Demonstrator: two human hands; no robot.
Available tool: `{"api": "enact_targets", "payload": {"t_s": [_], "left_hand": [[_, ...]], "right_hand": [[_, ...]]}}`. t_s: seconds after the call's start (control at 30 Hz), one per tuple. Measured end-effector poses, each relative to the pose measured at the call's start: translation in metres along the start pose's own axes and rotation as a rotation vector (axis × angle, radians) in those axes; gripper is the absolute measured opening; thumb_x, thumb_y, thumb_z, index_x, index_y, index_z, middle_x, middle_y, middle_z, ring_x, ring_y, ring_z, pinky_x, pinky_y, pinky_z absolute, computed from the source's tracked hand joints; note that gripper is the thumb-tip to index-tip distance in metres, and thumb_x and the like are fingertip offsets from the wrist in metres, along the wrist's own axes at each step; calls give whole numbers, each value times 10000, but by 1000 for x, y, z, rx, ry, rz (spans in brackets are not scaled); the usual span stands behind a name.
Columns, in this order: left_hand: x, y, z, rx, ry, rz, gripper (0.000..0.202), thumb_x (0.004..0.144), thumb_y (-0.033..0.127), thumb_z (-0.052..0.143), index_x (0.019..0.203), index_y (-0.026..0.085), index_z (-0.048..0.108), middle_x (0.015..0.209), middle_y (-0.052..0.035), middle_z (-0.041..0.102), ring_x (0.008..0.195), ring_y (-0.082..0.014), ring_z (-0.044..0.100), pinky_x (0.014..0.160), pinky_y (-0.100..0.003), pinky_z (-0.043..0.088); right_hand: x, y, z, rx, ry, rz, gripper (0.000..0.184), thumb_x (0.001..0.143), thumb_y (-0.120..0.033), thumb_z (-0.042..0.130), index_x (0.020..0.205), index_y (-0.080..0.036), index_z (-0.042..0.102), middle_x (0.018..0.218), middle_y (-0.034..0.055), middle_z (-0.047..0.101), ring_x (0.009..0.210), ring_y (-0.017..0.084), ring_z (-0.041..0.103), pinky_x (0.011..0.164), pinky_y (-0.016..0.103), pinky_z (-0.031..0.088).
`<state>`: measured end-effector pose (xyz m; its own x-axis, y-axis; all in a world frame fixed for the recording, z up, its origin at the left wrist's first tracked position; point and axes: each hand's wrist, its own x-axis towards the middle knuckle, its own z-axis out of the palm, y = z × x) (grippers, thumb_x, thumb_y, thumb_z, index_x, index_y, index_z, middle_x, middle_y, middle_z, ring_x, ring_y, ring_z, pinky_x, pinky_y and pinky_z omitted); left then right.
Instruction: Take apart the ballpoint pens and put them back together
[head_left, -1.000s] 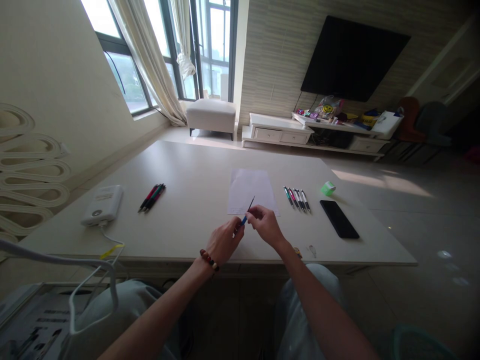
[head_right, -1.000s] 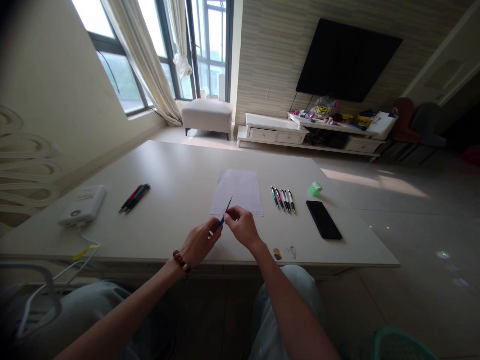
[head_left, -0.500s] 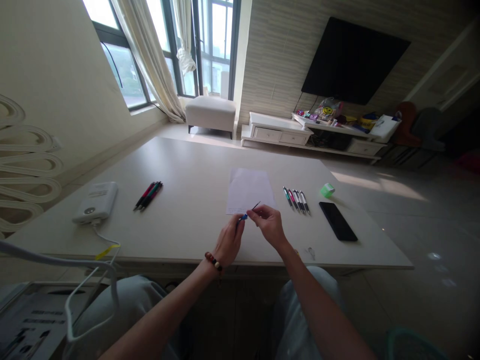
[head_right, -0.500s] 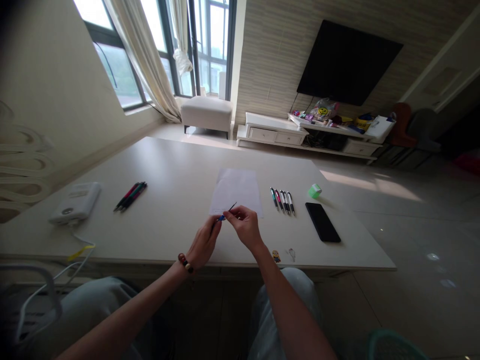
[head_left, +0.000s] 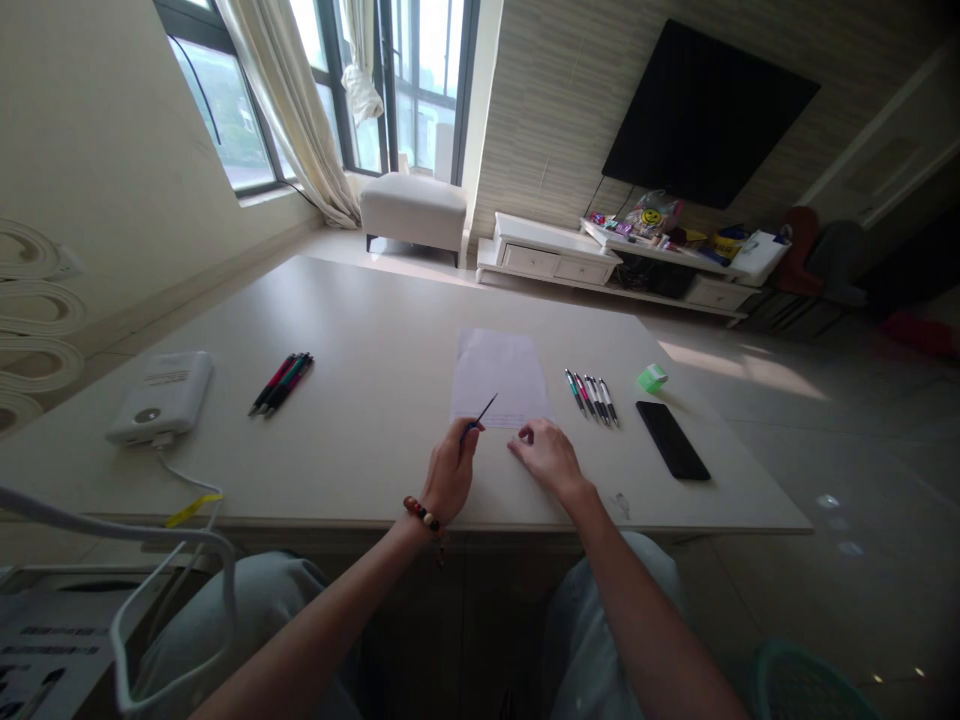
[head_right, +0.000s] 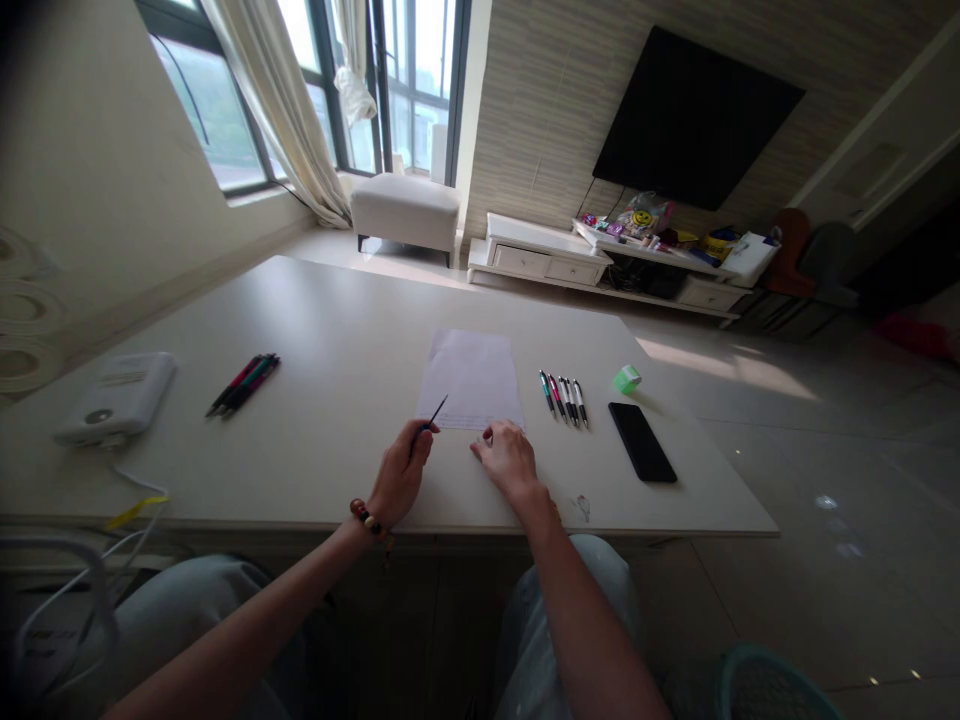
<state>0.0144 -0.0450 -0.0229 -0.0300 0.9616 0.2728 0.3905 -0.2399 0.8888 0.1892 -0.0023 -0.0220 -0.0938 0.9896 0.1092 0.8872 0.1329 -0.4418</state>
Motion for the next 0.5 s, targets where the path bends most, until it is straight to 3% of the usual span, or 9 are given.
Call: {"api": "enact_targets", "payload": {"t_s": [0.2, 0.4, 0.5], "left_hand": [[-2, -2, -2, 51, -43, 39, 254, 911, 353, 327, 947, 195, 523, 654, 25, 510, 570, -109, 452, 559, -219, 346], [-3, -4, -3, 88, -98, 74, 247, 917, 351, 323, 947, 213, 526, 777, -7, 588, 687, -136, 531, 648, -241, 389], [-4, -5, -3, 97, -102, 87, 248, 917, 354, 322, 934, 215, 527, 808, -12, 598, 701, -141, 532, 655, -246, 387]], "right_hand": [[4, -5, 10, 35, 31, -91, 57, 757, -172, 579, 711, -170, 612, 818, 96, 637, 840, 213, 565, 764, 319, 417], [2, -16, -6, 652, 115, -127, 147, 806, -315, 554, 818, -174, 591, 722, 40, 639, 659, 158, 584, 613, 272, 454], [-2, -22, -16, 759, 217, -146, 172, 790, -333, 580, 846, -177, 622, 724, 27, 624, 627, 137, 554, 587, 257, 448]]}}
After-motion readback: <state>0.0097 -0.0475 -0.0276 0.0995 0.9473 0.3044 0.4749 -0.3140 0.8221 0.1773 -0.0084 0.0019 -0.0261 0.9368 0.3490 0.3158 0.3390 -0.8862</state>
